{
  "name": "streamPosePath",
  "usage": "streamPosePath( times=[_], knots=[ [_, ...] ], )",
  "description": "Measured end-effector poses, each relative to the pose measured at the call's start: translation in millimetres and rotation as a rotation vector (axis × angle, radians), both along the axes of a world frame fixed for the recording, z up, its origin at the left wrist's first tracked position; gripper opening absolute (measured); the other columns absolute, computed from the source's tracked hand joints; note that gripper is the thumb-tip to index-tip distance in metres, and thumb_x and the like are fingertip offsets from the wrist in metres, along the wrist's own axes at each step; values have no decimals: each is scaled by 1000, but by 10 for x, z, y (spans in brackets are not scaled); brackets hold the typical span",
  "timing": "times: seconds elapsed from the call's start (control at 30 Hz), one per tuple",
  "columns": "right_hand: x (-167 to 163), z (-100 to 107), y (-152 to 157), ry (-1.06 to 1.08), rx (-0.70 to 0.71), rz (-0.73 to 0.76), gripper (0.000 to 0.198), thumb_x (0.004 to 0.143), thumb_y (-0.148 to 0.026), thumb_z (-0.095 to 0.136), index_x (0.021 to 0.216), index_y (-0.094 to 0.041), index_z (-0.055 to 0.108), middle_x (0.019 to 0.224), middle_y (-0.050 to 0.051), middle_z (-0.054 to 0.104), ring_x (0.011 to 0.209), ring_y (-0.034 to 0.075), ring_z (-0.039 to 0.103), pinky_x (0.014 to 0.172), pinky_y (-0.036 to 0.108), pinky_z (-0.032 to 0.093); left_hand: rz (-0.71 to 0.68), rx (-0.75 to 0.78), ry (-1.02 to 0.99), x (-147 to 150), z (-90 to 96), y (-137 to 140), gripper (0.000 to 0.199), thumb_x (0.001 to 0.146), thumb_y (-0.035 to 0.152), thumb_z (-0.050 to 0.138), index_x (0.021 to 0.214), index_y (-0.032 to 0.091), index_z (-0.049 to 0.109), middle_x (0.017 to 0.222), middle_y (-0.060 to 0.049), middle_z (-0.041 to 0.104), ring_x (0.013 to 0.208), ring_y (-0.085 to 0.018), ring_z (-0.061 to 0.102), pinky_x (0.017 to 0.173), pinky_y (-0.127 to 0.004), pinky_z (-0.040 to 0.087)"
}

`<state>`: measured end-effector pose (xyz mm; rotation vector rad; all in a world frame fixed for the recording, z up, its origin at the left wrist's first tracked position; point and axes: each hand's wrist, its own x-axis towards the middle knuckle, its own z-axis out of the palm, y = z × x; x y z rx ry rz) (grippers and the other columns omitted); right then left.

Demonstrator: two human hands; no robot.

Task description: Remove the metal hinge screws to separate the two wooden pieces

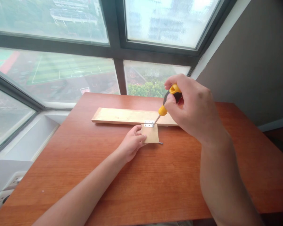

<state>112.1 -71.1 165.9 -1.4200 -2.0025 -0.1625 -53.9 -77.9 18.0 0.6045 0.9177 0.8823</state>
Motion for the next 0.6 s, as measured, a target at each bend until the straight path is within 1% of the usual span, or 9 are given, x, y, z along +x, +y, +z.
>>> streamPosePath(
  times=[0.07,0.1,0.17,0.23,0.3,0.43,0.5,0.6],
  knots=[
    [-3,2,-3,12,-16,6,33,83,-18,48,113,-27,58,106,5,65,82,22,60,69,36,47,3,-1,-2,1,5,-1,37,69,3,67,102,15,54,100,-10,71,86,-18,70,77,-29,55],
    [-4,1,-3,16,-20,2,32,84,-20,49,114,-27,58,107,5,65,83,22,60,69,36,48,4,-1,-2,2,10,-3,38,69,3,67,103,15,54,101,-10,71,86,-18,70,77,-29,55],
    [-7,-5,4,14,-12,-17,28,86,-29,51,113,-27,58,103,5,65,81,22,60,69,36,48,6,-2,1,4,17,-5,38,70,3,66,103,15,54,101,-11,71,86,-18,70,78,-29,55],
    [-5,-13,13,6,1,-35,26,88,-34,52,112,-25,59,95,4,66,75,20,59,69,36,47,8,-2,5,4,20,-7,37,70,3,66,104,15,54,102,-11,71,87,-18,70,78,-28,55],
    [0,-16,16,3,-2,-33,25,89,-30,50,112,-24,59,90,3,65,71,19,58,69,36,47,7,-2,5,1,14,-7,37,71,3,66,104,15,54,102,-10,71,87,-18,70,78,-28,55],
    [6,-3,-6,13,-27,-13,32,82,-18,49,113,-24,57,103,4,66,75,19,58,69,35,47,2,-6,-9,-7,-2,-3,38,70,4,68,104,16,55,102,-10,71,88,-18,70,78,-29,56],
    [3,3,-15,19,-39,-5,32,81,-19,51,112,-24,57,107,5,65,76,19,58,68,35,48,6,-7,-11,-8,-1,-3,38,69,4,69,103,15,55,102,-11,71,88,-19,70,78,-29,56],
    [-2,-3,-7,17,-36,-3,26,85,-30,54,110,-24,57,96,4,67,71,19,58,68,35,47,11,-8,-6,-5,9,-3,38,70,5,69,104,15,56,102,-11,71,89,-19,70,79,-30,56]
  ],
)
